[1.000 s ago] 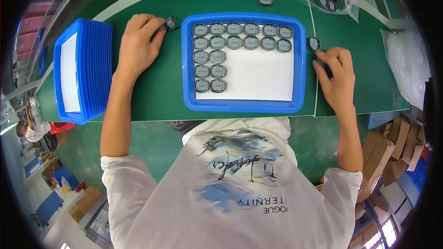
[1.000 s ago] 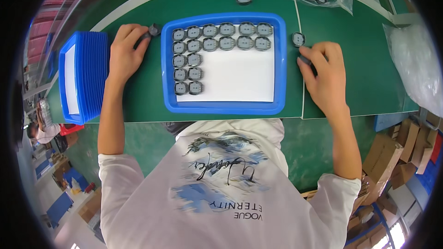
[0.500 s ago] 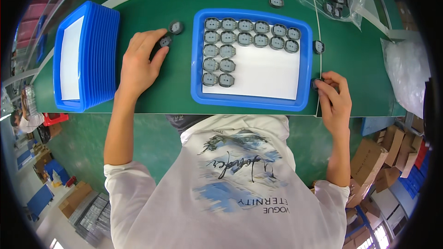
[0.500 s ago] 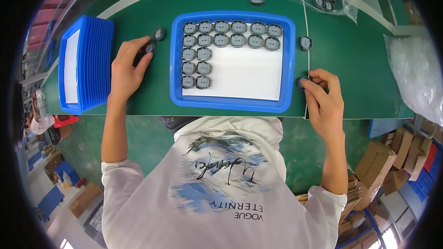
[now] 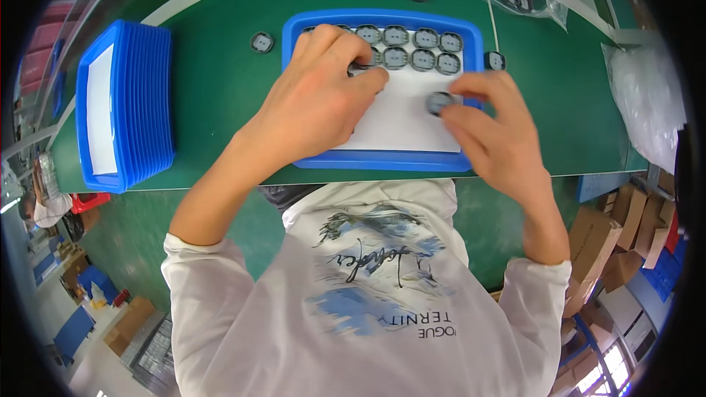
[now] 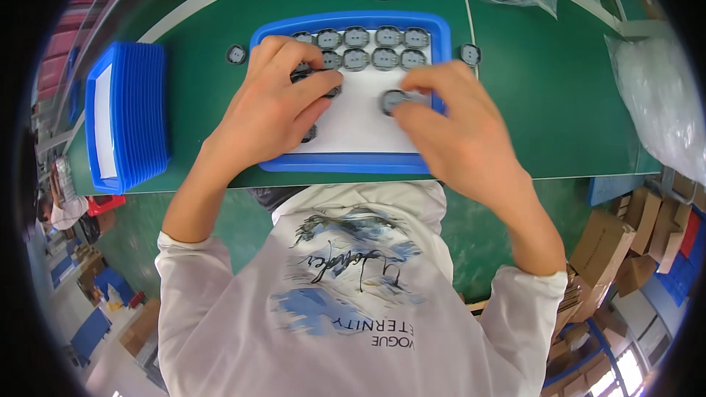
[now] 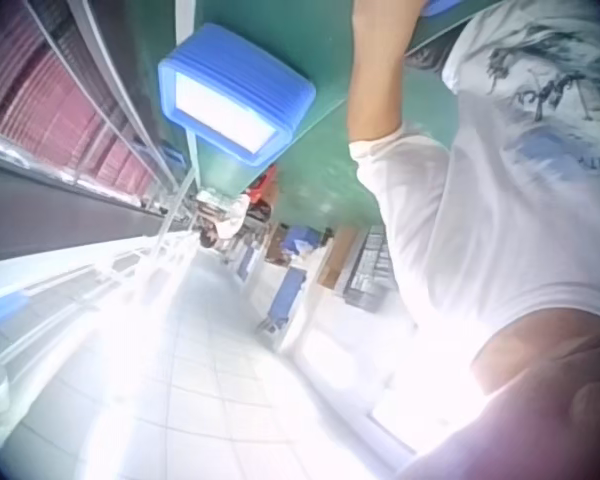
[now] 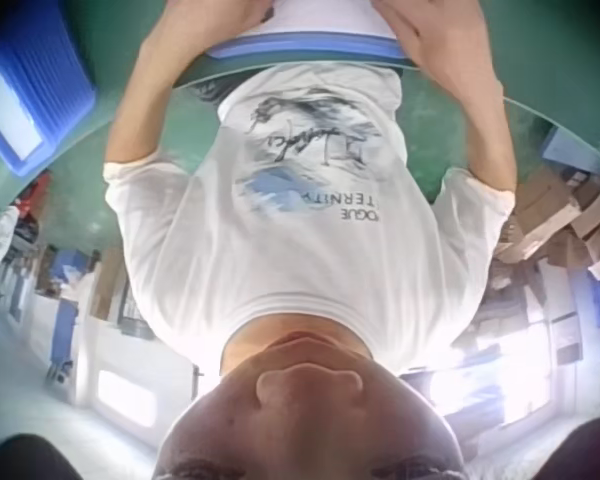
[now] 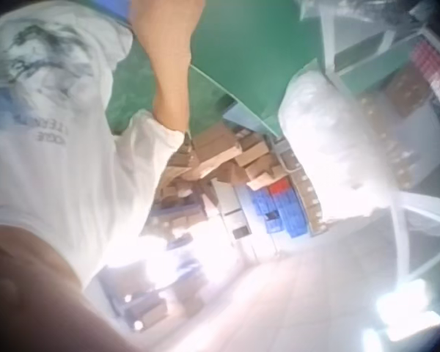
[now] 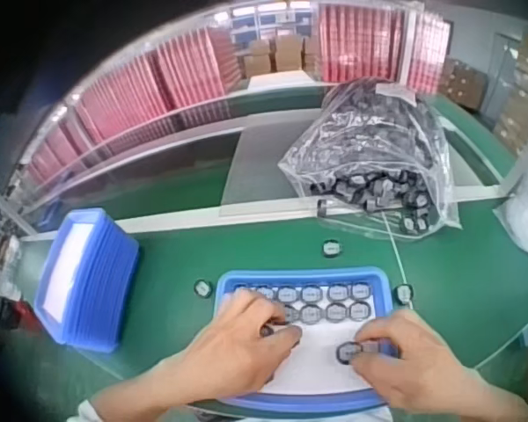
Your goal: Arranging small grey electronic components from a plastic bag into rows within a blue tray.
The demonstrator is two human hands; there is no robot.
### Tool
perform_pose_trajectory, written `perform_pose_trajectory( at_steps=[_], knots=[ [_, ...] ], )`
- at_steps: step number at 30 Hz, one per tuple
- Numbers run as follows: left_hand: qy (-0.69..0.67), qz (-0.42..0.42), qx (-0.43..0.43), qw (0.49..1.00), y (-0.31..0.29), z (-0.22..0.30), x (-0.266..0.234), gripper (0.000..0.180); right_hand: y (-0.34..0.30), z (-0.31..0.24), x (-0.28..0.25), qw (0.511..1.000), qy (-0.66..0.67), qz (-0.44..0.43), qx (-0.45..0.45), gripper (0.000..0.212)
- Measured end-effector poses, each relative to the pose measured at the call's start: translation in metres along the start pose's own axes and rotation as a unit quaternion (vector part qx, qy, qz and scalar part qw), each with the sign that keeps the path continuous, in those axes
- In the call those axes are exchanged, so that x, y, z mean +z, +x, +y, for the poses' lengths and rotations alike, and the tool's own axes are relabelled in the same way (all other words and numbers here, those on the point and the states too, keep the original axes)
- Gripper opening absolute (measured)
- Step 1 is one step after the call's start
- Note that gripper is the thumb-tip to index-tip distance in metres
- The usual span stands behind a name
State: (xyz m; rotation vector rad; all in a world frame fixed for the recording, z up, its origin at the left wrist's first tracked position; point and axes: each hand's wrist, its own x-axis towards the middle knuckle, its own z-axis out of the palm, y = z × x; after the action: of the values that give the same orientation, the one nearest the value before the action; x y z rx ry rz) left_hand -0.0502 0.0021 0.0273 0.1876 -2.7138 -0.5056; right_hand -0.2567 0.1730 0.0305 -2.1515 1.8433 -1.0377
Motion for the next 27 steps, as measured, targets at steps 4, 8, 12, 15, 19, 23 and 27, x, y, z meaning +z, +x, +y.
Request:
perform_pose_trajectory(
  at_steps=[4,8,12,15,19,23,27],
  knots=[
    [0.0,-0.008,-0.017,1.0,0.006,-0.003,0.004,0.027,0.019,0.01,0.024,0.998,-0.006,-0.034,-0.059,0.014],
    [-0.028,-0.002,-0.021,0.999,0.006,-0.006,0.008,0.023,0.028,0.016,0.035,0.996,-0.02,-0.049,-0.071,0.015],
    [-0.031,-0.005,-0.024,0.999,0.006,-0.009,0.008,0.022,0.031,0.021,0.039,0.995,-0.032,-0.066,-0.072,0.015],
    [-0.034,-0.015,-0.024,0.999,0.008,-0.009,0.0,0.025,0.034,0.019,0.033,0.996,-0.013,-0.06,-0.061,0.018],
    [-0.008,0.052,-0.09,0.995,-0.006,-0.03,-0.033,0.031,0.024,0.03,-0.006,0.997,-0.027,0.033,0.058,0.026],
    [0.099,0.031,-0.162,0.981,-0.043,-0.069,-0.053,0.038,-0.007,0.057,-0.036,0.984,-0.071,0.042,0.157,0.034],
    [0.041,0.024,-0.213,0.976,-0.065,-0.067,-0.045,0.039,-0.036,0.058,-0.028,0.973,-0.072,-0.024,0.218,0.036]
  ],
)
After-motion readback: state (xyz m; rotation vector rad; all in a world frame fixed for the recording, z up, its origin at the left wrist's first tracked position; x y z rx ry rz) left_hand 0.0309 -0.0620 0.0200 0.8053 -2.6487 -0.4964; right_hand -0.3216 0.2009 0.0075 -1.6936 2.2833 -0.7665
